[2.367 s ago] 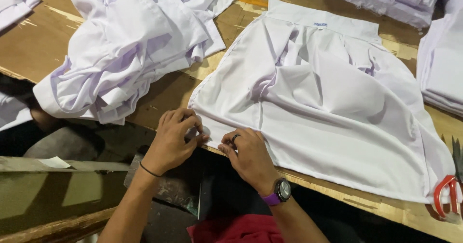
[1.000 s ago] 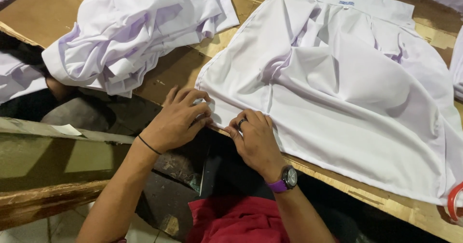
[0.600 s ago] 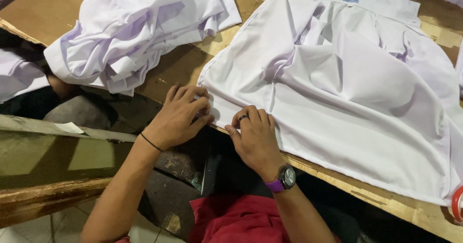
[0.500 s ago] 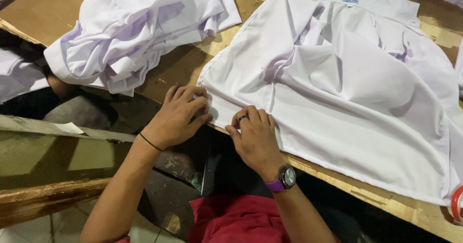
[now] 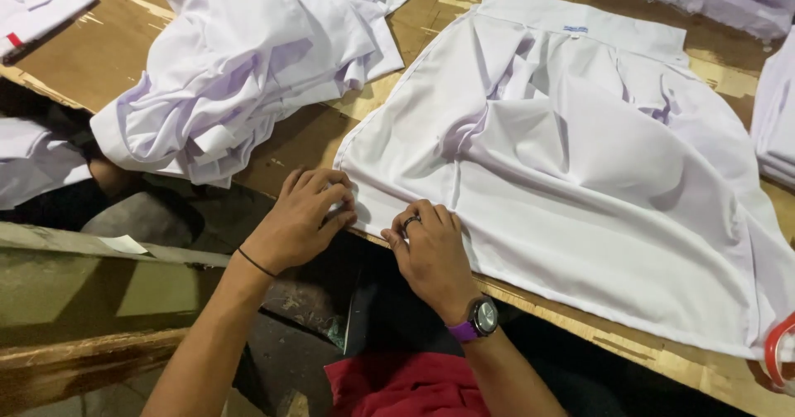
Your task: Trimming loose threads from white school uniforms using scissors and folding them on a work table.
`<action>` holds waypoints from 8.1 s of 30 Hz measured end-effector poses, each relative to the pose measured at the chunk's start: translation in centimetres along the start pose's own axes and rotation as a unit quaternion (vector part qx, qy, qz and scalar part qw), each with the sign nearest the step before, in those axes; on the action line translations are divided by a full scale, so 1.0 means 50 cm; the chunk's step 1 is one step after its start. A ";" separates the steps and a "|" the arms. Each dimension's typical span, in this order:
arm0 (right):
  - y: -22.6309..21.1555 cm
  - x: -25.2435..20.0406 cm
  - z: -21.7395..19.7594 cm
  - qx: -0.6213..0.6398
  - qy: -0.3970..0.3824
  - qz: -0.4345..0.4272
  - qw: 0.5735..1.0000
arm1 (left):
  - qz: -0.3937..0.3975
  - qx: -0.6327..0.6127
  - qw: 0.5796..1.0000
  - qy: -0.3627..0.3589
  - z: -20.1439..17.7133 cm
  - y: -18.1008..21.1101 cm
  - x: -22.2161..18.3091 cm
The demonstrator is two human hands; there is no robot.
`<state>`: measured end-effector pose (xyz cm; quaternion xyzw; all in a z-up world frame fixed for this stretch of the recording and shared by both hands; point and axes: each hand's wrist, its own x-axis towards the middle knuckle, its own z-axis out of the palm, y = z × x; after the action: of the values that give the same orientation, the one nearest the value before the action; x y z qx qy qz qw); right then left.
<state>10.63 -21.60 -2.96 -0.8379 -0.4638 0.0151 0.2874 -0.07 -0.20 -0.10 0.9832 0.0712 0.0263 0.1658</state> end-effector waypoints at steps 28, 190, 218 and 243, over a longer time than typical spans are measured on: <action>0.026 -0.039 -0.018 0.021 0.084 -0.131 0.988 | 0.105 0.036 0.991 0.079 0.024 0.061 -0.018; 0.029 -0.060 -0.018 -0.009 0.092 -0.132 0.987 | -0.102 0.027 0.986 0.132 0.052 0.085 -0.024; 0.027 -0.064 -0.013 -0.087 0.059 -0.139 0.985 | -0.136 -0.008 0.969 0.208 0.094 0.024 -0.016; 0.034 -0.067 -0.012 -0.090 0.057 -0.132 0.986 | 0.035 0.135 0.955 0.261 0.180 0.080 -0.089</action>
<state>10.19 -25.20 -4.10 -0.7912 -0.5527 -0.1120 0.2364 -3.29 -7.50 -7.39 0.9572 0.0806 0.2779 0.0058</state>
